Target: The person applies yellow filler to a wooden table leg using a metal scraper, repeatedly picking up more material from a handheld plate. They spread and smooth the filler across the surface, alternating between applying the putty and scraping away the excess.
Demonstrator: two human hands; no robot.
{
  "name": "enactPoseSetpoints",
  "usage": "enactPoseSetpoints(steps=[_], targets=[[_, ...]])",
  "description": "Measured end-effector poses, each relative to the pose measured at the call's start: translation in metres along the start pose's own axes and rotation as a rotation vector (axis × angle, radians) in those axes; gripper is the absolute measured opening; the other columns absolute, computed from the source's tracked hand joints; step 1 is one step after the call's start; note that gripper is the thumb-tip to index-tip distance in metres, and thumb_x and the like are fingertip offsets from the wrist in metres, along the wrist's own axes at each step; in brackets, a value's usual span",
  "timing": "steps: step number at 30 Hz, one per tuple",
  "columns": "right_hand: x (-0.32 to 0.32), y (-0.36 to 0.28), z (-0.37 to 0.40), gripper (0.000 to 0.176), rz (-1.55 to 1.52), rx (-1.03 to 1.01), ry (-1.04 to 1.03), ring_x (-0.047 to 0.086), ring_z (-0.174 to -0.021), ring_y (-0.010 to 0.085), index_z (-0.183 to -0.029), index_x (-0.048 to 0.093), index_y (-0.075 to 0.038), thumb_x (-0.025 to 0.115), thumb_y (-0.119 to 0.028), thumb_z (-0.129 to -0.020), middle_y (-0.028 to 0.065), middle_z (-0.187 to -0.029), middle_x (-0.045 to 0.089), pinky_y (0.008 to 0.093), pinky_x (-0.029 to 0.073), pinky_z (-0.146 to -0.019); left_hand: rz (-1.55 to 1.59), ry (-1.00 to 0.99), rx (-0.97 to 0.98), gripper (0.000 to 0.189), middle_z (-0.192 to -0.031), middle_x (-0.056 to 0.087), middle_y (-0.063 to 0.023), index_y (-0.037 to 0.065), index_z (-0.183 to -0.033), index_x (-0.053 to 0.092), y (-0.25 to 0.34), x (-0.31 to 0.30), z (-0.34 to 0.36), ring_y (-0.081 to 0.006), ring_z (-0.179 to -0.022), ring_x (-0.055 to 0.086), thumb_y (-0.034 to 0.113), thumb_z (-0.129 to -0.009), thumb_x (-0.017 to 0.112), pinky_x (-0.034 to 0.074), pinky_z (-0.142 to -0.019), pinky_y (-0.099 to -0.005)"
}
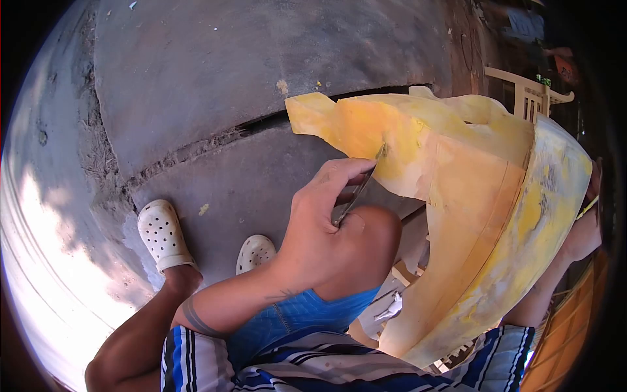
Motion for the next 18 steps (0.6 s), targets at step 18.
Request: enactPoseSetpoints(steps=[18], targets=[[0.082, -0.013, 0.014, 0.029, -1.783, 0.475, -0.223, 0.061, -0.096, 0.0123, -0.11, 0.052, -0.004, 0.04, -0.029, -0.101, 0.0066, -0.107, 0.06, 0.0282, 0.052, -0.083, 0.052, 0.182, 0.401, 0.058, -0.118, 0.057, -0.0136, -0.003, -0.131, 0.042, 0.222, 0.013, -0.002, -0.0234, -0.109, 0.057, -0.009, -0.073, 0.045, 0.046, -0.095, -0.0379]])
Point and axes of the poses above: each hand's wrist, its own z-axis away from the middle knuckle, its own x-axis out of the palm, y = z × x, the point moved 10 cm from there along -z, towards the middle knuckle
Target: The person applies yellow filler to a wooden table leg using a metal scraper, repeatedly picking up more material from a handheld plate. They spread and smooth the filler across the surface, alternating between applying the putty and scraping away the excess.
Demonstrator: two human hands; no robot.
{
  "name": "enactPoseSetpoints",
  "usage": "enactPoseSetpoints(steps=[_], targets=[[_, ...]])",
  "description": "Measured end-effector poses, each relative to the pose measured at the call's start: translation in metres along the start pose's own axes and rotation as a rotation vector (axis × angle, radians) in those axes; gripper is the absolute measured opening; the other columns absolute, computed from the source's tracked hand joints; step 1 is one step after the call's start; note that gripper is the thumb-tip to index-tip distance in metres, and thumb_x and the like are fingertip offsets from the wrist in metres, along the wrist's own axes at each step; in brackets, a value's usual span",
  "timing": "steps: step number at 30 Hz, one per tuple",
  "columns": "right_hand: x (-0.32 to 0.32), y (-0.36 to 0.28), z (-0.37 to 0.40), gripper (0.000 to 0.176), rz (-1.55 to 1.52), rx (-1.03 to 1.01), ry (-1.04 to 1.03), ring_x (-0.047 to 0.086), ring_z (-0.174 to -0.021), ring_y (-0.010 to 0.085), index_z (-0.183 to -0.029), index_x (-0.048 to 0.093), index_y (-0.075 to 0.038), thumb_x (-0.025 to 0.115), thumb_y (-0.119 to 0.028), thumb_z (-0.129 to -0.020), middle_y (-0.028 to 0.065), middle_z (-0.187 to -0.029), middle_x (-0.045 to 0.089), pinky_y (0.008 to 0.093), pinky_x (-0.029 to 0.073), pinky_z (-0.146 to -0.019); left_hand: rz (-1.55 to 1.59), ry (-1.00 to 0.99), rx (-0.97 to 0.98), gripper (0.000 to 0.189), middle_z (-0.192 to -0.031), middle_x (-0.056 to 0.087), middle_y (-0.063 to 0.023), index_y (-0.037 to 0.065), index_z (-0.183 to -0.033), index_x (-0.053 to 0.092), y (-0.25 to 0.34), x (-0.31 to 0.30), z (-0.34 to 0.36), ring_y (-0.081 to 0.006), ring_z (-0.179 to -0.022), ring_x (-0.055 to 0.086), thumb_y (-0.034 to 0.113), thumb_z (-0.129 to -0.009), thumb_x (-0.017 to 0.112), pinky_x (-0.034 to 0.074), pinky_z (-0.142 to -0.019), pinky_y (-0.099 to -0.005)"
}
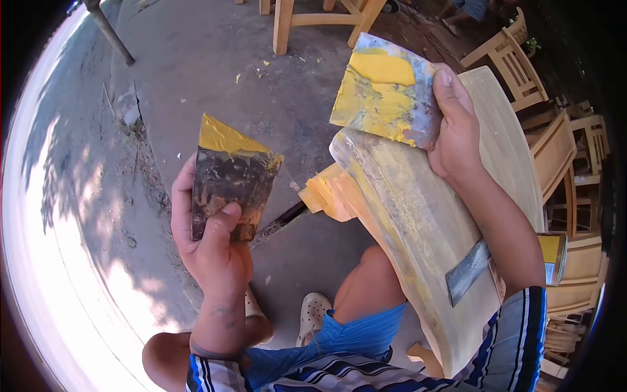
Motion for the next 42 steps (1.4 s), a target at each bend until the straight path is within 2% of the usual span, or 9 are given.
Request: enactPoseSetpoints(steps=[5, 17, 21, 23, 25, 29, 35, 39, 42], targets=[[0.006, 0.011, 0.007, 0.027, -0.249, 0.065, 0.047, 0.064, -0.07, 0.0079, -0.099, 0.05, -0.008, 0.043, -0.034, -0.1, 0.0023, -0.087, 0.06, 0.02, 0.049, -0.045, -0.063, -0.278, 0.248, 0.049, -0.112, 0.06, -0.0099, -0.004, -0.127, 0.044, 0.075, 0.081, -0.035, -0.0169, -0.104, 0.057, -0.008, -0.078, 0.047, 0.044, -0.094, -0.031], [0.061, -0.044, 0.069, 0.025, -0.394, -0.06, 0.11, 0.064, -0.077, 0.0103, -0.101, 0.047, -0.007, 0.042, -0.031, -0.101, 0.0037, -0.088, 0.06, 0.028, 0.057, -0.06, -0.403, -0.693, 0.764, 0.048, -0.126, 0.049, -0.0202, -0.001, -0.125, 0.043, 0.086, 0.093, 0.022, -0.0259, -0.111, 0.054, -0.01, -0.078, 0.048, 0.041, -0.096, -0.036], [0.074, -0.053, 0.105, 0.024, -0.293, -0.108, 0.094, 0.064, -0.078, 0.0095, -0.101, 0.047, -0.007, 0.042, -0.03, -0.101, 0.003, -0.085, 0.059, 0.0264, 0.056, -0.06, -0.769, -0.752, 0.95, 0.031, -0.108, 0.059, -0.014, 0.001, -0.111, 0.049, 0.046, 0.091, 0.064, -0.0131, -0.09, 0.055, -0.01, -0.081, 0.049, 0.045, -0.074, -0.0249], [0.091, -0.057, 0.116, 0.023, -0.106, -0.176, 0.161, 0.064, -0.079, 0.0093, -0.101, 0.047, -0.007, 0.042, -0.03, -0.101, 0.0029, -0.085, 0.06, 0.0253, 0.055, -0.057, -0.784, -0.634, 0.722, 0.034, -0.104, 0.06, -0.0113, 0.001, -0.111, 0.051, 0.04, 0.076, 0.048, -0.0146, -0.091, 0.057, -0.011, -0.079, 0.048, 0.045, -0.076, -0.0254], [0.09, -0.064, 0.125, 0.025, -0.148, -0.21, 0.329, 0.063, -0.067, 0.0091, -0.102, 0.048, -0.008, 0.042, -0.032, -0.101, 0.0036, -0.086, 0.061, 0.0217, 0.044, -0.042, -0.452, -0.498, 0.386, 0.039, -0.108, 0.059, -0.0112, -0.002, -0.114, 0.05, 0.032, 0.034, 0.01, -0.0173, -0.099, 0.057, -0.01, -0.076, 0.047, 0.046, -0.084, -0.0298], [0.093, -0.04, 0.149, 0.026, -0.199, -0.076, 0.43, 0.062, -0.061, 0.0094, -0.097, 0.048, -0.01, 0.041, -0.035, -0.101, 0.0026, -0.084, 0.061, 0.0202, 0.042, -0.038, 0.151, -0.404, -0.037, 0.048, -0.11, 0.059, -0.0097, -0.003, -0.12, 0.047, 0.034, -0.014, -0.019, -0.0176, -0.105, 0.057, -0.009, -0.072, 0.05, 0.046, -0.093, -0.0325], [0.114, 0.036, 0.152, 0.024, -0.272, 0.015, 0.528, 0.058, -0.06, 0.0066, -0.098, 0.049, -0.01, 0.042, -0.033, -0.101, 0.0006, -0.083, 0.059, 0.02, 0.041, -0.039, 0.132, -0.474, 0.171, 0.045, -0.119, 0.053, -0.0129, -0.001, -0.12, 0.045, 0.055, -0.048, -0.004, -0.0203, -0.109, 0.054, -0.003, -0.078, 0.059, 0.042, -0.097, -0.0373], [0.119, 0.065, 0.152, 0.023, -0.283, -0.042, 0.486, 0.059, -0.074, 0.0063, -0.1, 0.052, -0.009, 0.043, -0.031, -0.101, 0.0008, -0.091, 0.059, 0.0227, 0.051, -0.055, -0.23, -0.761, 0.645, 0.041, -0.12, 0.052, -0.0178, 0.008, -0.122, 0.043, 0.068, -0.033, 0.03, -0.0248, -0.108, 0.053, 0.003, -0.084, 0.061, 0.044, -0.093, -0.0388], [0.119, 0.084, 0.157, 0.023, -0.32, -0.069, 0.467, 0.059, -0.075, 0.0066, -0.097, 0.05, -0.009, 0.043, -0.03, -0.1, 0.0012, -0.09, 0.059, 0.0236, 0.052, -0.058, -0.358, -0.779, 0.608, 0.034, -0.121, 0.05, -0.0197, 0.01, -0.12, 0.045, 0.042, -0.036, 0.03, -0.0248, -0.107, 0.052, 0.005, -0.089, 0.059, 0.043, -0.091, -0.0363]])
Point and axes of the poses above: each hand's wrist, its own z-axis away from the middle knuckle, its own x-axis out of the palm, y = z × x, the point moved 10 cm from there along -z, towards the middle knuckle
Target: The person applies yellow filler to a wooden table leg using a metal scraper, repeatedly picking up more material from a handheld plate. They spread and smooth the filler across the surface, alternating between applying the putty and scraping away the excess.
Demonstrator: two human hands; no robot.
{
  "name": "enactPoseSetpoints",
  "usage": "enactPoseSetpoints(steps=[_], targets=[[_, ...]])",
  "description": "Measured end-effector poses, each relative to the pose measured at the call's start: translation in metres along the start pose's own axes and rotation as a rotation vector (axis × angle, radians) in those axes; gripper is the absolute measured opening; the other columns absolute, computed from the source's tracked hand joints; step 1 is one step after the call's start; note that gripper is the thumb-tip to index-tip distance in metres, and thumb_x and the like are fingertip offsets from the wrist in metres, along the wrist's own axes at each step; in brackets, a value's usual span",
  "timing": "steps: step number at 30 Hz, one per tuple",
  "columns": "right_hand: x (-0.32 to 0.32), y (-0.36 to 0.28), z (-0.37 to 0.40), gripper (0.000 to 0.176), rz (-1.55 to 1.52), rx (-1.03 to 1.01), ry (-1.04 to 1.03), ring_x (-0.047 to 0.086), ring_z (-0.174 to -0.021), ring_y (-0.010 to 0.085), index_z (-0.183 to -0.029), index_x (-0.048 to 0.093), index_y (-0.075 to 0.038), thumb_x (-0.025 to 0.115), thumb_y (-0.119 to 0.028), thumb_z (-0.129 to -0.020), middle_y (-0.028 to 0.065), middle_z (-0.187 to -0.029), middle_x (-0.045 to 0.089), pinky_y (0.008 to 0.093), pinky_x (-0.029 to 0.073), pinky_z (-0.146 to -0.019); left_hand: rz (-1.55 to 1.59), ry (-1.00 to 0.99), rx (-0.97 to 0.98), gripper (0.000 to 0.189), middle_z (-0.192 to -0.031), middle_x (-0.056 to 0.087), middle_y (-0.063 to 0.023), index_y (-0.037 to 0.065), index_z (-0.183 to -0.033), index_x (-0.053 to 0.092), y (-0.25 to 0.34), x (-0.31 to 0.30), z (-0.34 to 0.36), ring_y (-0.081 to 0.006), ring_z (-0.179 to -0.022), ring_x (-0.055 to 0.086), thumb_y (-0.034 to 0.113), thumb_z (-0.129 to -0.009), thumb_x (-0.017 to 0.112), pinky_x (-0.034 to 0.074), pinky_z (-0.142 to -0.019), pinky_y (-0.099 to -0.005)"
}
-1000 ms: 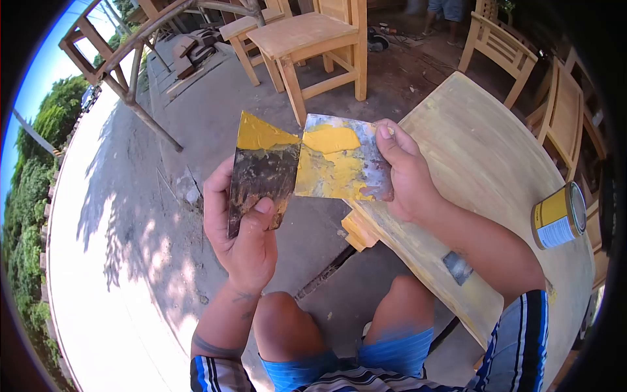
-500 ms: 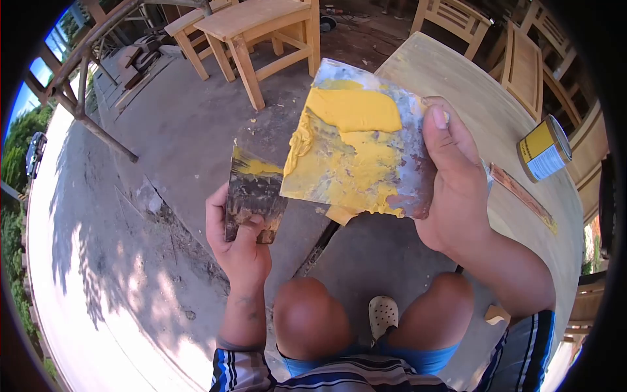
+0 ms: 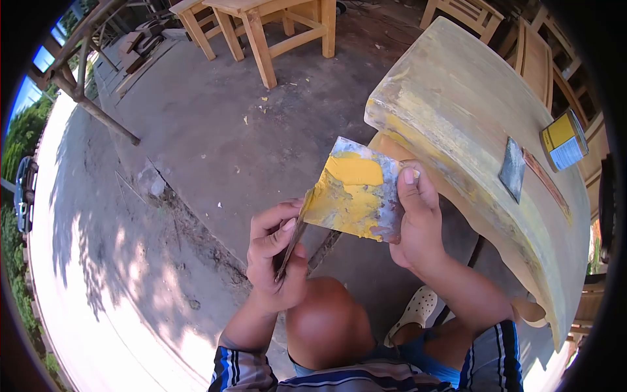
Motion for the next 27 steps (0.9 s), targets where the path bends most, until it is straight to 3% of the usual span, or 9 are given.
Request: enactPoseSetpoints(steps=[5, 6, 9, 13, 17, 18, 22, 25, 27], targets=[[-0.013, 0.016, 0.004, 0.024, -0.046, 0.012, -0.001, 0.059, -0.073, 0.0074, -0.098, 0.049, -0.009, 0.042, -0.033, -0.1, 0.0017, -0.089, 0.059, 0.0231, 0.05, -0.056, -0.243, -0.24, -0.017, 0.05, -0.119, 0.052, -0.0221, 0.002, -0.118, 0.05, -0.032, 0.018, 0.015, -0.0346, -0.11, 0.055, -0.015, -0.071, 0.046, 0.047, -0.09, -0.0409], [-0.016, 0.017, 0.004, 0.024, -0.083, 0.028, 0.004, 0.059, -0.071, 0.0072, -0.096, 0.049, -0.009, 0.043, -0.032, -0.1, 0.0017, -0.088, 0.058, 0.0231, 0.051, -0.053, -0.299, -0.334, -0.135, 0.053, -0.119, 0.053, -0.0191, 0.002, -0.116, 0.052, -0.046, 0.018, 0.02, -0.0331, -0.108, 0.057, -0.016, -0.067, 0.046, 0.047, -0.089, -0.0375], [-0.021, 0.025, -0.001, 0.025, -0.182, 0.068, 0.014, 0.06, -0.065, 0.0068, -0.094, 0.047, -0.009, 0.043, -0.032, -0.1, 0.0016, -0.084, 0.057, 0.0231, 0.052, -0.047, -0.235, -0.172, -0.218, 0.054, -0.116, 0.054, -0.0202, 0.003, -0.115, 0.053, -0.038, -0.011, 0.013, -0.0353, -0.105, 0.058, -0.016, -0.066, 0.047, 0.048, -0.089, -0.0402], [-0.018, 0.05, -0.003, 0.024, -0.228, 0.112, -0.107, 0.061, -0.07, 0.0089, -0.097, 0.048, -0.009, 0.041, -0.032, -0.101, 0.002, -0.089, 0.058, 0.0224, 0.049, -0.048, -0.097, -0.222, 0.148, 0.05, -0.112, 0.053, -0.0235, 0.001, -0.114, 0.053, 0.025, 0.014, -0.003, -0.0381, -0.104, 0.058, -0.014, -0.067, 0.048, 0.049, -0.087, -0.0443], [-0.002, 0.04, -0.006, 0.023, -0.395, 0.141, -0.19, 0.064, -0.075, 0.0197, -0.104, 0.045, -0.006, 0.041, -0.028, -0.1, 0.008, -0.095, 0.061, 0.0269, 0.054, -0.057, -0.377, -0.605, -0.273, 0.052, -0.115, 0.052, -0.0207, 0.0, -0.112, 0.054, -0.068, 0.032, 0.044, -0.0373, -0.104, 0.057, -0.015, -0.063, 0.046, 0.047, -0.09, -0.0401], [0.003, 0.037, -0.007, 0.022, -0.515, 0.192, -0.275, 0.064, -0.074, 0.0214, -0.105, 0.045, -0.005, 0.042, -0.026, -0.1, 0.0095, -0.096, 0.062, 0.0279, 0.055, -0.057, -0.366, -0.508, -0.342, 0.054, -0.117, 0.052, -0.02, -0.001, -0.112, 0.055, -0.074, 0.015, 0.048, -0.0389, -0.101, 0.056, -0.016, -0.062, 0.043, 0.045, -0.091, -0.04], [0.008, 0.046, -0.005, 0.021, -1.019, 0.424, -0.563, 0.067, -0.074, 0.0261, -0.11, 0.042, -0.003, 0.05, -0.014, -0.095, 0.0131, -0.095, 0.064, 0.0329, 0.058, -0.059, -0.223, -0.06, -0.507, 0.051, -0.113, 0.055, -0.0158, -0.001, -0.112, 0.054, -0.083, -0.052, 0.052, -0.021, -0.091, 0.058, -0.016, -0.067, 0.037, 0.044, -0.082, -0.0265], [0.013, 0.053, -0.001, 0.03, -1.148, 0.477, -0.648, 0.067, -0.075, 0.0272, -0.113, 0.04, -0.002, 0.056, -0.005, -0.089, 0.0131, -0.096, 0.064, 0.0336, 0.059, -0.06, -0.187, -0.022, -0.55, 0.048, -0.11, 0.055, -0.0134, -0.002, -0.111, 0.054, -0.086, -0.055, 0.058, -0.014, -0.089, 0.054, -0.016, -0.069, 0.035, 0.041, -0.078, -0.0218], [0.006, 0.058, -0.001, 0.031, -1.149, 0.473, -0.634, 0.067, -0.074, 0.027, -0.114, 0.04, -0.002, 0.057, -0.005, -0.088, 0.0131, -0.096, 0.064, 0.0331, 0.059, -0.058, -0.207, -0.068, -0.532, 0.053, -0.109, 0.055, -0.0151, -0.002, -0.114, 0.054, -0.086, -0.048, 0.058, -0.0188, -0.091, 0.057, -0.016, -0.067, 0.036, 0.043, -0.081, -0.0241]])
Point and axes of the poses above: each hand's wrist, its own z-axis away from the middle knuckle, its own x-axis out of the palm, y = z × x, the point moved 10 cm from there along -z, towards the middle knuckle
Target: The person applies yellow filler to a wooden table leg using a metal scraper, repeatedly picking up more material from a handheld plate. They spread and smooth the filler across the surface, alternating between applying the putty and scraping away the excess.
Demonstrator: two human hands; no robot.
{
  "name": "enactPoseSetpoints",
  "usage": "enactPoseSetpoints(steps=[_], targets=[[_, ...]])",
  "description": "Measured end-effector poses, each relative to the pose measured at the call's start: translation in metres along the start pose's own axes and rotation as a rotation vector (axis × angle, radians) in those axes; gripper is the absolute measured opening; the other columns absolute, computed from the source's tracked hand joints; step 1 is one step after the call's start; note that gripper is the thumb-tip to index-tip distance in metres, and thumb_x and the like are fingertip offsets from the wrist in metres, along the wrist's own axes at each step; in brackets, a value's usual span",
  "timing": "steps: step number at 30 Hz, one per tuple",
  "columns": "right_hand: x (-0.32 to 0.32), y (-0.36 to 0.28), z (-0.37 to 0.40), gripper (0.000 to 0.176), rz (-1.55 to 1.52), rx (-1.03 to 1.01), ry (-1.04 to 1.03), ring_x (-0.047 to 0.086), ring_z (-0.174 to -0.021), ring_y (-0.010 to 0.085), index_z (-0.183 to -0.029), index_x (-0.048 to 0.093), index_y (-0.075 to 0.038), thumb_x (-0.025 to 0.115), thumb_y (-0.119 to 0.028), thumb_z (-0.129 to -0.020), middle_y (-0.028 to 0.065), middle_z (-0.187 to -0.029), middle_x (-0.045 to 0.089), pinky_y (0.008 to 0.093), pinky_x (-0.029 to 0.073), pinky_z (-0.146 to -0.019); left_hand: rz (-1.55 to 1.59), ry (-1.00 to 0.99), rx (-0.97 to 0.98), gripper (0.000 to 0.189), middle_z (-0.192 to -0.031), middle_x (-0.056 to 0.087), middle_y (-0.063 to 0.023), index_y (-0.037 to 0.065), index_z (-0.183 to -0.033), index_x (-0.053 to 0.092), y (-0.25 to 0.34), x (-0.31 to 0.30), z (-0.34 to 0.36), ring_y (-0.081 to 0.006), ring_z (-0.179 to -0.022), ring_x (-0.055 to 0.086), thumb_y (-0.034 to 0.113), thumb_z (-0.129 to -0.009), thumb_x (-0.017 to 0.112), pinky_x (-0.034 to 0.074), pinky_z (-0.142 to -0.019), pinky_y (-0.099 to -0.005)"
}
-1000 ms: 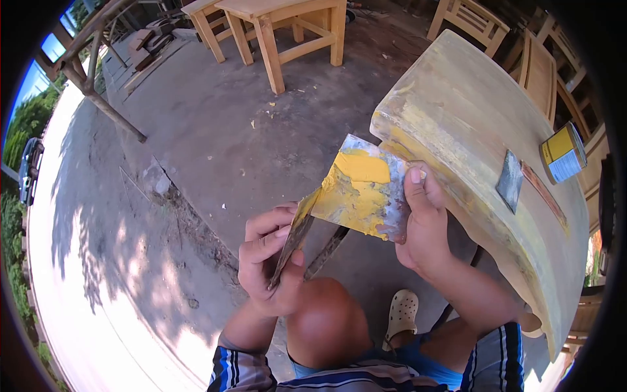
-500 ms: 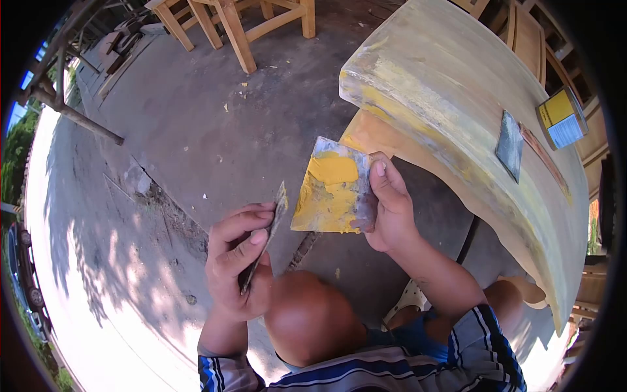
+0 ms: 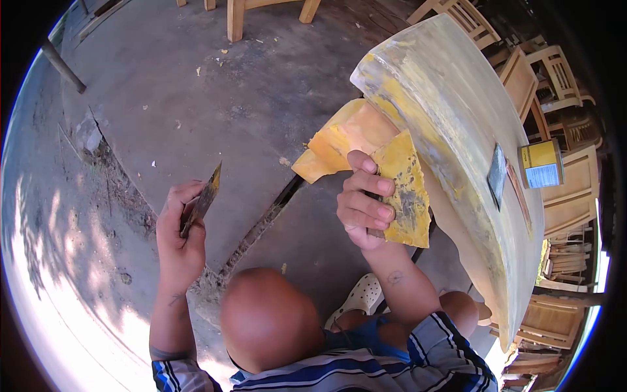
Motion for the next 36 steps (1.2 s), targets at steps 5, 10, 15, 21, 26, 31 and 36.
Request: enactPoseSetpoints(steps=[5, 10, 15, 21, 26, 31, 36], targets=[[-0.025, -0.04, 0.021, 0.018, 0.878, -0.349, 0.578, 0.062, -0.083, 0.0136, -0.101, 0.049, -0.006, 0.045, -0.024, -0.1, 0.0057, -0.091, 0.061, 0.0287, 0.052, -0.076, -0.187, -0.047, 0.345, 0.058, -0.113, 0.056, -0.0157, 0.001, -0.114, 0.059, 0.082, 0.006, -0.008, -0.0309, -0.101, 0.058, -0.015, -0.06, 0.045, 0.047, -0.087, -0.0343], [-0.034, -0.049, 0.037, 0.026, 1.332, -0.398, 0.705, 0.057, -0.075, 0.0087, -0.096, 0.05, -0.005, 0.045, -0.03, -0.1, 0.0037, -0.085, 0.058, 0.0264, 0.05, -0.065, -0.662, -0.407, 0.491, 0.046, -0.117, 0.058, -0.0116, 0.005, -0.109, 0.063, 0.111, 0.051, -0.008, -0.033, -0.108, 0.057, -0.008, -0.065, 0.054, 0.047, -0.089, -0.0461], [-0.035, -0.055, 0.047, 0.027, 1.499, -0.455, 0.726, 0.046, -0.075, 0.0041, -0.092, 0.052, -0.002, 0.045, -0.027, -0.101, 0.0004, -0.081, 0.054, 0.0233, 0.042, -0.068, -0.849, -0.516, 0.521, 0.046, -0.113, 0.061, -0.0077, 0.006, -0.108, 0.063, 0.103, 0.083, -0.015, -0.0328, -0.109, 0.057, -0.008, -0.065, 0.056, 0.046, -0.09, -0.0488], [-0.077, -0.082, 0.099, 0.027, 1.355, -0.554, 0.94, 0.048, -0.069, 0.0038, -0.092, 0.052, -0.004, 0.046, -0.029, -0.1, -0.0006, -0.075, 0.054, 0.0225, 0.043, -0.061, -0.55, -0.955, 0.333, 0.052, -0.114, 0.06, -0.0101, 0.005, -0.111, 0.062, 0.043, 0.129, 0.0, -0.0306, -0.112, 0.055, -0.011, -0.062, 0.056, 0.046, -0.093, -0.04], [-0.12, -0.083, 0.164, 0.021, 1.091, -0.415, 1.056, 0.058, -0.067, 0.0074, -0.093, 0.051, -0.009, 0.046, -0.029, -0.1, -0.0001, -0.08, 0.056, 0.0249, 0.05, -0.053, -0.549, -0.591, 0.536, 0.051, -0.12, 0.059, -0.0096, 0.006, -0.117, 0.06, 0.049, 0.151, -0.033, -0.0297, -0.116, 0.054, -0.01, -0.069, 0.053, 0.044, -0.095, -0.0432], [-0.152, -0.081, 0.22, 0.025, 1.035, -0.438, 1.251, 0.054, -0.056, 0.0049, -0.09, 0.051, -0.008, 0.046, -0.031, -0.099, -0.0008, -0.073, 0.053, 0.0227, 0.046, -0.041, -0.753, -0.467, 0.875, 0.044, -0.126, 0.056, -0.0075, 0.008, -0.12, 0.06, 0.053, 0.205, -0.04, -0.0278, -0.12, 0.052, 0.002, -0.077, 0.056, 0.04, -0.1, -0.0462], [-0.16, -0.076, 0.231, 0.025, 1.143, -0.343, 1.252, 0.051, -0.06, 0.0051, -0.088, 0.05, -0.009, 0.047, -0.031, -0.099, -0.0019, -0.073, 0.052, 0.0229, 0.043, -0.047, -0.767, -0.346, 1.007, 0.044, -0.131, 0.054, -0.0048, 0.008, -0.122, 0.059, 0.048, 0.223, -0.051, -0.0264, -0.122, 0.05, 0.008, -0.078, 0.058, 0.038, -0.102, -0.0459]])
Point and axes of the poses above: each hand's wrist, its own z-axis away from the middle knuckle, its own x-axis out of the palm, y = z × x, the point moved 10 cm from there along -z, towards the middle knuckle
